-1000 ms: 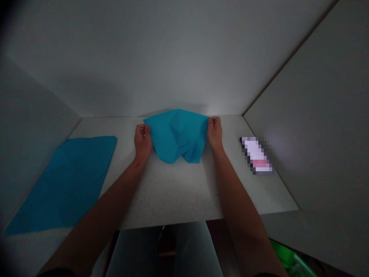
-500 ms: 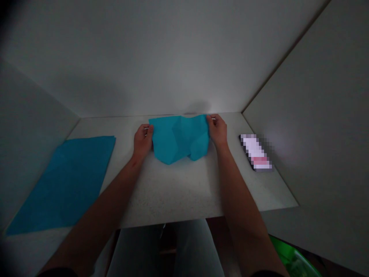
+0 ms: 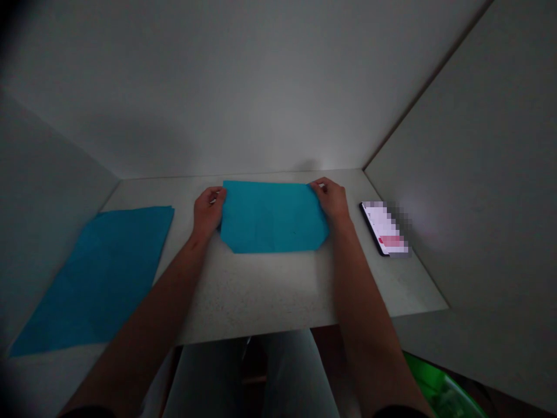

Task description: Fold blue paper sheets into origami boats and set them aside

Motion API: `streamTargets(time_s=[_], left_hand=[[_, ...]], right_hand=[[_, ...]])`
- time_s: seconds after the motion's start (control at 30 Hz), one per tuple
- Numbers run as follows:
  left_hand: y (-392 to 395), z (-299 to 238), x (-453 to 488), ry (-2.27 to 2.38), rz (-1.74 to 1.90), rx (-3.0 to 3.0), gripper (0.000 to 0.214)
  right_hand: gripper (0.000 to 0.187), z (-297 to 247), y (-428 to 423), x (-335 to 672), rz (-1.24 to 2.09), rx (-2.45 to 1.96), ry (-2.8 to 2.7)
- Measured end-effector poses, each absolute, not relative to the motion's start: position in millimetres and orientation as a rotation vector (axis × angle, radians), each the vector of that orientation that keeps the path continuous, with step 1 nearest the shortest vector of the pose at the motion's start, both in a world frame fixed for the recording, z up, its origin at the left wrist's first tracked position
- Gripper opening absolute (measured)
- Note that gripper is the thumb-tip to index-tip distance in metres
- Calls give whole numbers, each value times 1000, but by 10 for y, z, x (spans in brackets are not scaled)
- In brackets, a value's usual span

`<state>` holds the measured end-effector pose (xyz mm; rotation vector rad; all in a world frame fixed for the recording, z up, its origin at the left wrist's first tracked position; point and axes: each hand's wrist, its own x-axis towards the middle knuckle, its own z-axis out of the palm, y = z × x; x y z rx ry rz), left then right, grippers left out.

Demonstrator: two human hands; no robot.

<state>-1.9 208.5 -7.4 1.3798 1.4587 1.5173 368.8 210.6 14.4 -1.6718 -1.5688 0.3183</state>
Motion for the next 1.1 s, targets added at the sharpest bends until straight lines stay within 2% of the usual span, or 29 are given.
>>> streamTargets(time_s=[0.17, 0.27, 0.33, 0.5, 0.67, 0.83, 0.9, 1.0, 1.1], left_hand=[[1952, -7, 44, 1453, 1270, 1504, 46], [1866, 23, 91, 1422, 1066, 1737, 70], [1853, 23, 99, 1391, 983, 1807, 76], [1912, -3, 32, 1560, 1069, 1778, 51], [1948, 41, -31, 1615, 1120, 1730, 57], [1859, 248, -194, 1603, 1181, 1669, 51], [1711, 392, -407, 1657, 1268, 1641, 45], [1295, 603, -894, 1846, 1423, 1551, 23], [672, 663, -1401, 2018, 1453, 1340, 28]], right_hand=[[33, 137, 2103, 3703, 153, -1807, -1515], [32, 120, 2113, 3697, 115, -1858, -1490], [31, 108, 2120, 3706, 103, -1866, -1466], [32, 49, 2145, 3756, 106, -1850, -1375], [42, -43, 2192, 3754, 174, -1793, -1316], [44, -51, 2198, 3691, 247, -1704, -1249], [43, -27, 2185, 3667, 277, -1675, -1242], [42, 20, 2162, 3637, 292, -1665, -1265], [38, 76, 2146, 3601, 326, -1687, -1317]])
